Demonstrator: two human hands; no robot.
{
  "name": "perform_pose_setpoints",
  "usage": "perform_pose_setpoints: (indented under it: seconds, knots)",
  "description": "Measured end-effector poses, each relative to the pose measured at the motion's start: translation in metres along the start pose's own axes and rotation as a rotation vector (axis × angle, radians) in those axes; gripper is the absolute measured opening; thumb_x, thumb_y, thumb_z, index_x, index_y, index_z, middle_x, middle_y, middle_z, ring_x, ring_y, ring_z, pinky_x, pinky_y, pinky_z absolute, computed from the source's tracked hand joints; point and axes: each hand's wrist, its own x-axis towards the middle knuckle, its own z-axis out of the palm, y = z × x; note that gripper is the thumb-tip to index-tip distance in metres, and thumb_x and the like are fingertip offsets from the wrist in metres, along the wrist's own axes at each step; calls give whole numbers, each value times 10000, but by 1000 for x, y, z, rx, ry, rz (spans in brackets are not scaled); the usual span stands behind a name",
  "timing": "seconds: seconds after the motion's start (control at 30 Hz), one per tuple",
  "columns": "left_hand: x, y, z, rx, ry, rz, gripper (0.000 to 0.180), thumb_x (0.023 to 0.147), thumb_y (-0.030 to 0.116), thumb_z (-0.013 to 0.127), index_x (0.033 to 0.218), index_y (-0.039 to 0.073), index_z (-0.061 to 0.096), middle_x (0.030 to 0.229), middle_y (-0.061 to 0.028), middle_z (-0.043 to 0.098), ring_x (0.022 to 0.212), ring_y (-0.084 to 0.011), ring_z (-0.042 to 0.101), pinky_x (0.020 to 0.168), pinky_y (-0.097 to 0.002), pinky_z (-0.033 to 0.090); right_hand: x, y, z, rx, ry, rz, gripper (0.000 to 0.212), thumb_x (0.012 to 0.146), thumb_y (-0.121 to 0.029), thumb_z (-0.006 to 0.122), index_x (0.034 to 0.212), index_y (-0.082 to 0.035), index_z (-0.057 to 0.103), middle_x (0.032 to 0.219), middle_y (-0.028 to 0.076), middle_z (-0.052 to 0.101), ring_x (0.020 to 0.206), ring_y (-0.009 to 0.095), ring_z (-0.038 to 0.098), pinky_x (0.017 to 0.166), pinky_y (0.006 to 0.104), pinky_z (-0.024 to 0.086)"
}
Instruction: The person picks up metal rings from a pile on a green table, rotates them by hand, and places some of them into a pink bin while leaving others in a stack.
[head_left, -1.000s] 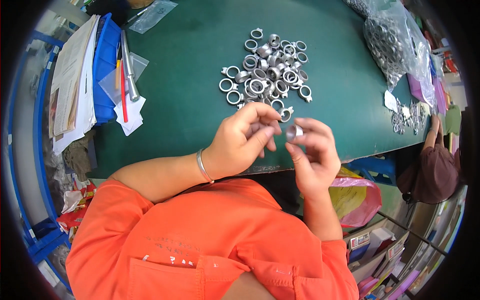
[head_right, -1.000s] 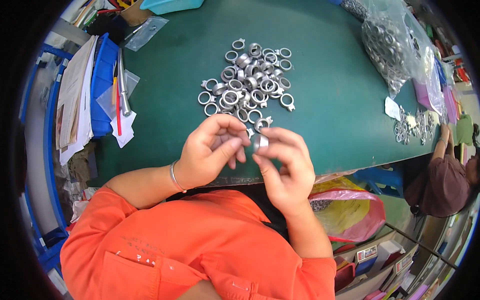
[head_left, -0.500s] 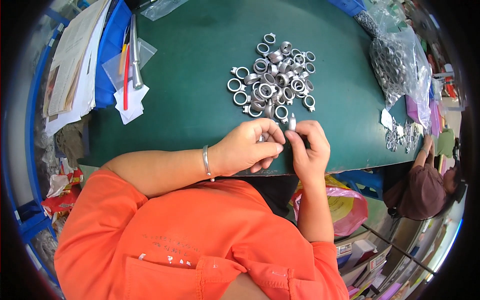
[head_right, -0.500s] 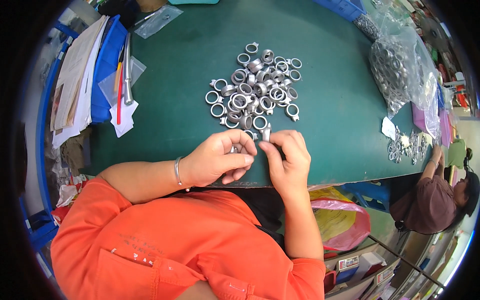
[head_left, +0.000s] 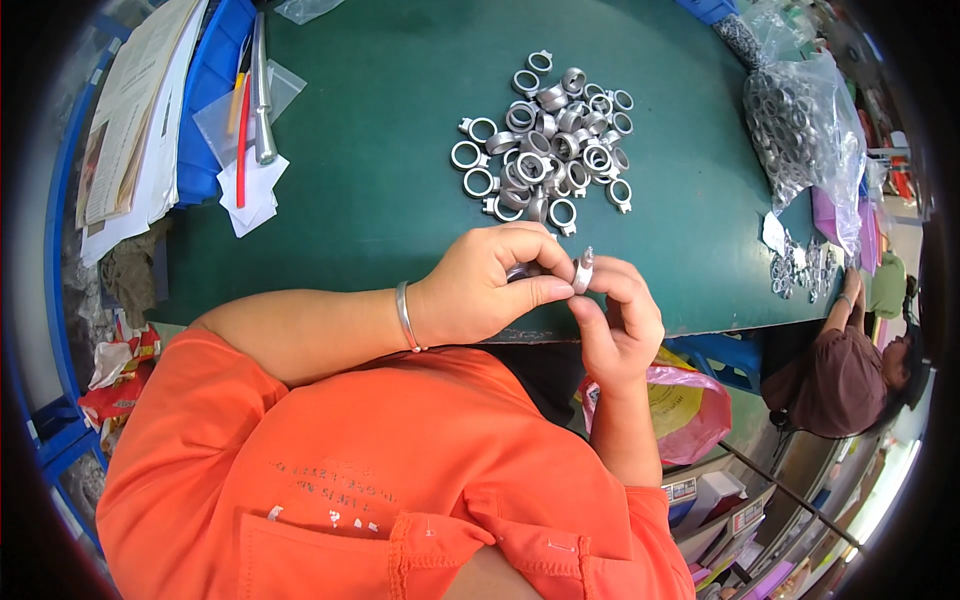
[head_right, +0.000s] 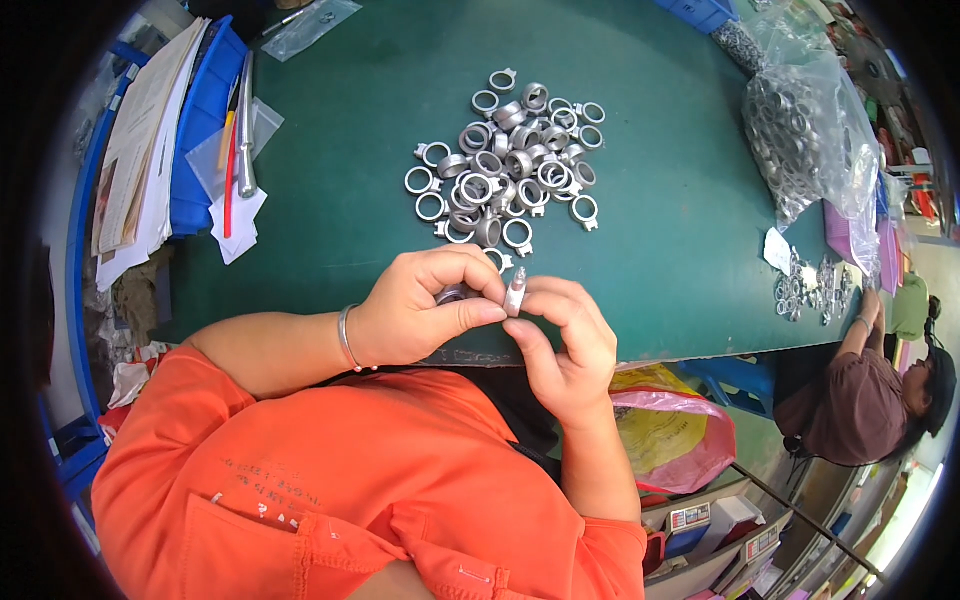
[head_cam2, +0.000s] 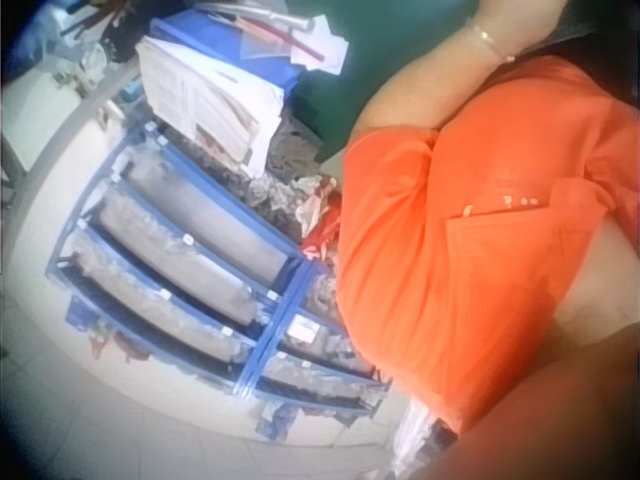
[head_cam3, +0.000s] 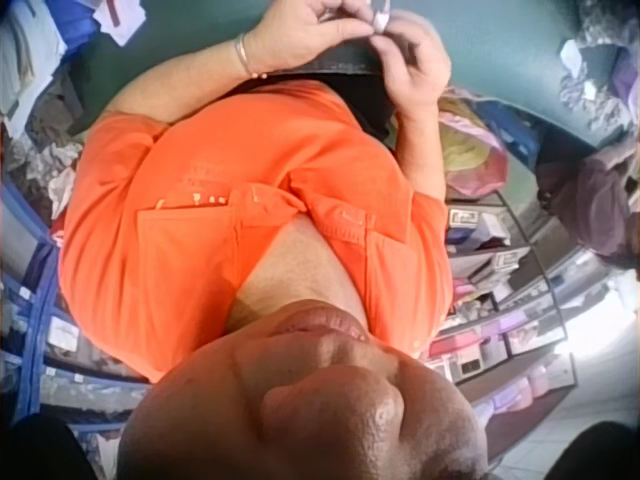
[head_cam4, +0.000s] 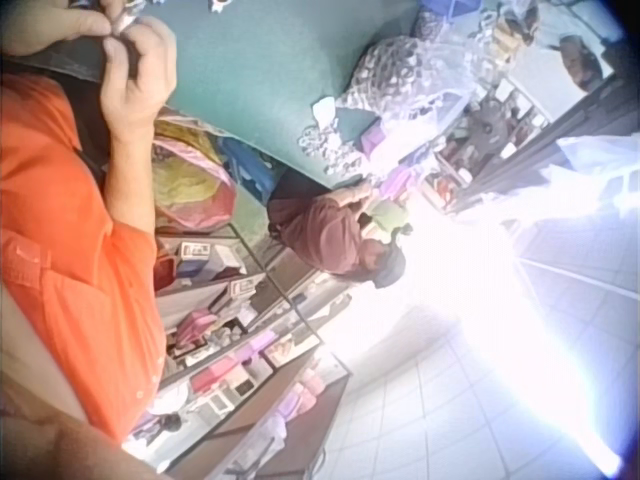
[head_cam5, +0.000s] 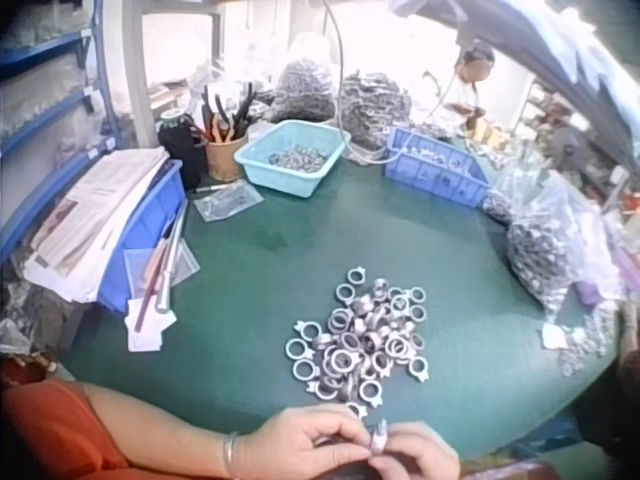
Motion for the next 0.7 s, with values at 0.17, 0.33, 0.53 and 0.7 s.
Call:
perform_pose_setpoints:
  seconds: [0.17, 0.33, 0.53, 0.7]
  knots:
    - [1, 0, -4, 237, -97, 185, 72, 783, -12, 621, 851, 9, 615, 811, -59, 593, 743, -142, 558, 651, -253, 443, -7, -5, 8, 416, 66, 191, 270, 776, 28, 642, 1020, 30, 527, 948, 147, 604, 842, 162, 583, 757, 270, 480]
    - [1, 3, -4, 195, -73, 93, 51, 807, 9, 608, 857, 1, 618, 822, -65, 594, 738, -132, 555, 644, -248, 441, -9, -9, 7, 480, 135, 351, 297, 795, -6, 647, 1058, 50, 520, 941, 132, 600, 826, 151, 594, 751, 263, 489]
    - [-1, 7, -1, -97, -83, -196, 93, 867, 58, 565, 891, -18, 613, 830, -42, 588, 740, -83, 533, 643, -220, 433, -13, -4, 3, 284, 93, 343, 257, 747, -21, 694, 972, 50, 590, 884, 111, 611, 715, 153, 602, 643, 250, 500]
    - [-2, 7, -2, -127, -95, -286, 114, 881, 68, 550, 902, -28, 607, 832, -35, 579, 751, -78, 528, 662, -217, 435, -7, -3, 1, -5, 57, 134, 291, 696, -24, 730, 947, 37, 596, 870, 128, 610, 698, 178, 600, 620, 250, 496]
